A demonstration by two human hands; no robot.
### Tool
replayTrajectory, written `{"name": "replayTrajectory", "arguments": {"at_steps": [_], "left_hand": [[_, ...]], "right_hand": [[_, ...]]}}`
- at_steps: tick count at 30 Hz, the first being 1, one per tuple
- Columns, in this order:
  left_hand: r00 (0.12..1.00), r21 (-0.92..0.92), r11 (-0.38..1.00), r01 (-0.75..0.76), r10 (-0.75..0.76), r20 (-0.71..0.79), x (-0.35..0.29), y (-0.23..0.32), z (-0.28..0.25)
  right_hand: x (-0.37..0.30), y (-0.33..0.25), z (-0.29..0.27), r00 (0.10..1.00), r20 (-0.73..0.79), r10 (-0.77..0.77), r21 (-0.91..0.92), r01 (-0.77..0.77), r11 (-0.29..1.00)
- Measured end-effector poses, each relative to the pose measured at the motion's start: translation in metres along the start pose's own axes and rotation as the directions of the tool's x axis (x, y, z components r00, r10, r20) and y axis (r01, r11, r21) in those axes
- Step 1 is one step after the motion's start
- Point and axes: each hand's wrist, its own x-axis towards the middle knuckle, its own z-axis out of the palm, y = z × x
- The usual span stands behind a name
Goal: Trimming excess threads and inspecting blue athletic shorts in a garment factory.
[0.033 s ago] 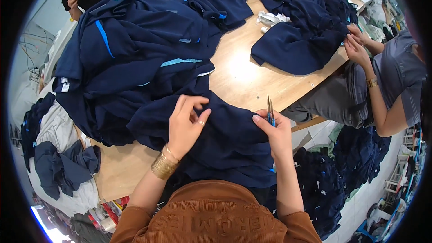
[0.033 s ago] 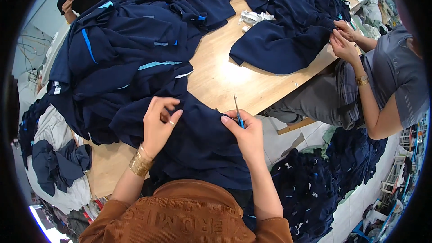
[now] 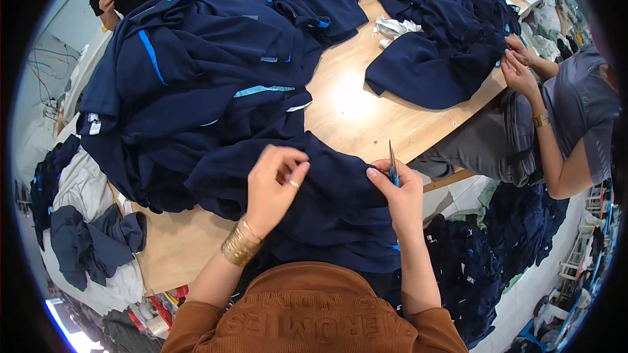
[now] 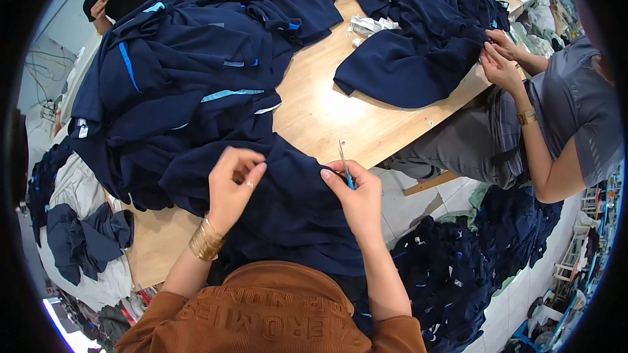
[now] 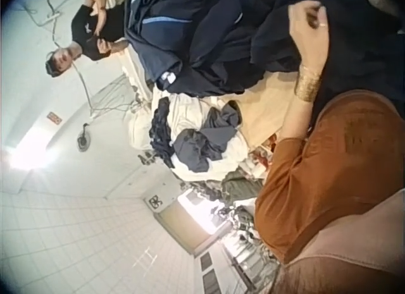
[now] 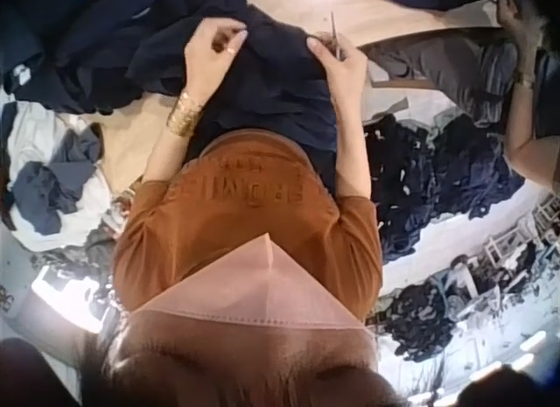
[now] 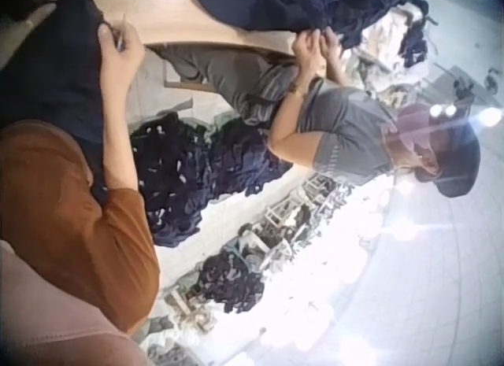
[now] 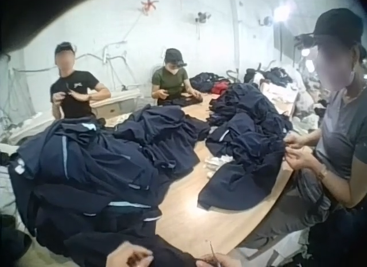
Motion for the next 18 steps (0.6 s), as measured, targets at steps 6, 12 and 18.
{"name": "replayTrajectory", "arguments": {"at_steps": [6,12,18], "left_hand": [[0.647,-0.543,0.373,0.752,-0.266,0.714,-0.012,0.011,0.02],[0.66,-0.653,0.15,0.743,-0.325,0.677,-0.021,0.01,0.037],[0.714,-0.639,0.319,0.7,-0.318,0.623,-0.027,0.014,0.037]], "right_hand": [[-0.026,0.008,0.018,0.731,0.324,-0.601,-0.565,0.659,0.497],[-0.046,0.034,0.013,0.763,0.222,-0.607,-0.515,0.62,0.592],[-0.051,0.032,-0.003,0.85,0.077,-0.522,-0.408,0.504,0.761]]}}
